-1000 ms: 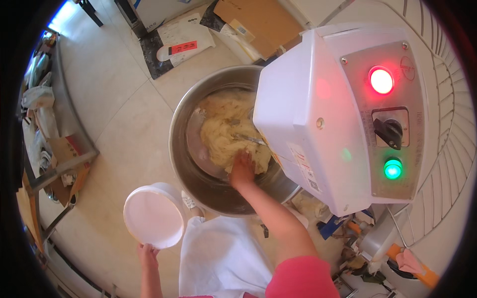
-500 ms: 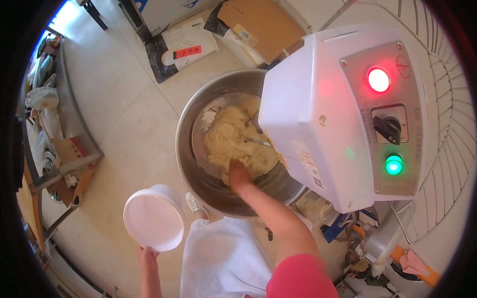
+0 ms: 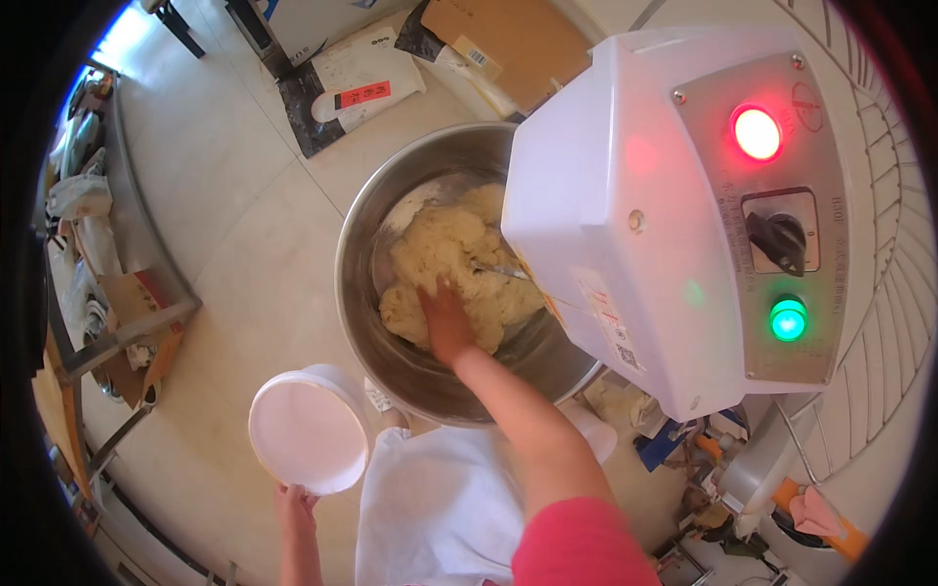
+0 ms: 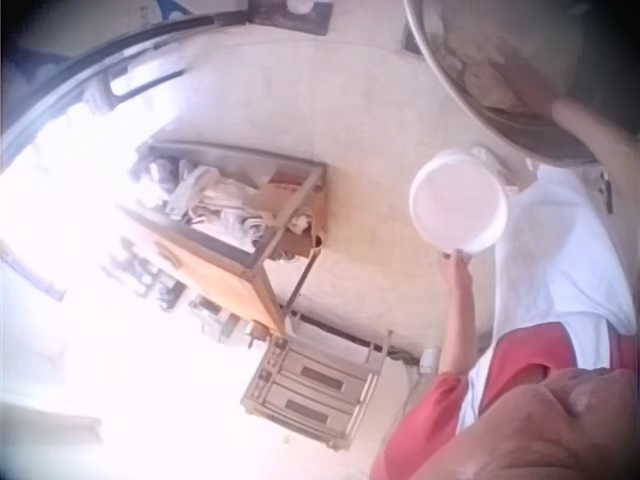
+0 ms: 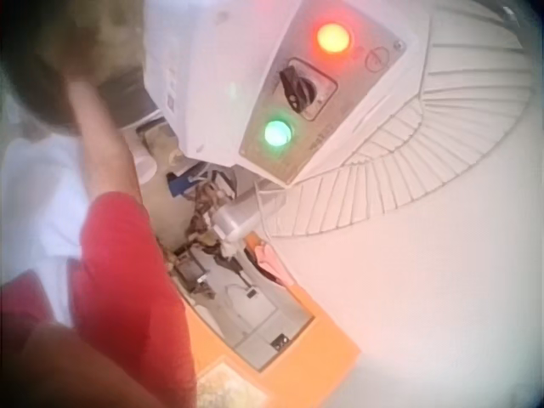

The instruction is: The person mixes dough in a large industrial mixer by hand and with a scraper, pulling dough from the sides of the bowl and checking its consistency.

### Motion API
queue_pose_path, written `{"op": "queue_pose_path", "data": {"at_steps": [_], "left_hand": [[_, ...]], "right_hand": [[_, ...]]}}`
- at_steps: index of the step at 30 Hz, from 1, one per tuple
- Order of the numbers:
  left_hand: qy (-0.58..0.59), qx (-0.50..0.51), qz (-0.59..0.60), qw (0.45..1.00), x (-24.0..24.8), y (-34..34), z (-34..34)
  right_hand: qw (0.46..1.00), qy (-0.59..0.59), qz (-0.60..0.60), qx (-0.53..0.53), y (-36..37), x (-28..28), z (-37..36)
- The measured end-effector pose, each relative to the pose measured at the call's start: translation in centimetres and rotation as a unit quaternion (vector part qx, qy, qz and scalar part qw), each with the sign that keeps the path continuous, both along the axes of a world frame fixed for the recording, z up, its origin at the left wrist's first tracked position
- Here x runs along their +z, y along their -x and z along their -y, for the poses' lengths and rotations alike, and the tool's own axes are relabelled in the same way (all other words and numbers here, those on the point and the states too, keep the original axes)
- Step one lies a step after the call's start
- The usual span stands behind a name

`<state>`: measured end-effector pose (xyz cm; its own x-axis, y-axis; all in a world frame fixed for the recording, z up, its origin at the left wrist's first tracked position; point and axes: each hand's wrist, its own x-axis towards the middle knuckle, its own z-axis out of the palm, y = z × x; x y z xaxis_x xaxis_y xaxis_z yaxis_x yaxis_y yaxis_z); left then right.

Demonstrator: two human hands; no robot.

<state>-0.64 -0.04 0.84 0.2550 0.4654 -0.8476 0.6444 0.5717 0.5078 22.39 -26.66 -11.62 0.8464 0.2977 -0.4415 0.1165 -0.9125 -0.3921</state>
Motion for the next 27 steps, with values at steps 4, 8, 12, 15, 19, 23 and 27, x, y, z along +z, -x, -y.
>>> {"op": "queue_pose_path", "data": {"at_steps": [4,8,12,15,19,23,27], "left_hand": [[-0.028,0.008,-0.014,0.999,0.0,0.4,0.4],[0.023,-0.006,0.047,0.999,-0.9,1.3,-0.7],[0.024,-0.019,0.037,0.999,-1.3,1.5,-1.0],[0.006,-0.012,0.029,0.999,-0.8,1.3,-0.6],[0.01,-0.01,0.032,0.999,-0.7,1.4,-0.7],[0.018,-0.007,0.048,0.999,-0.4,1.2,-0.8],[-0.01,0.025,0.023,0.999,-0.1,-1.3,0.4]], "right_hand": [[0.987,0.131,-0.08,-0.035,2.7,2.0,2.9],[0.966,0.251,-0.063,0.019,1.8,0.0,5.5],[0.975,0.187,-0.112,0.028,0.6,-4.4,6.3],[0.981,0.099,-0.167,0.009,-0.6,-5.0,6.5],[0.98,0.063,-0.186,-0.039,1.4,-2.5,4.7],[0.993,0.117,-0.012,-0.02,2.4,3.9,0.9],[0.991,0.106,0.087,0.007,-0.6,-1.2,2.0]]}}
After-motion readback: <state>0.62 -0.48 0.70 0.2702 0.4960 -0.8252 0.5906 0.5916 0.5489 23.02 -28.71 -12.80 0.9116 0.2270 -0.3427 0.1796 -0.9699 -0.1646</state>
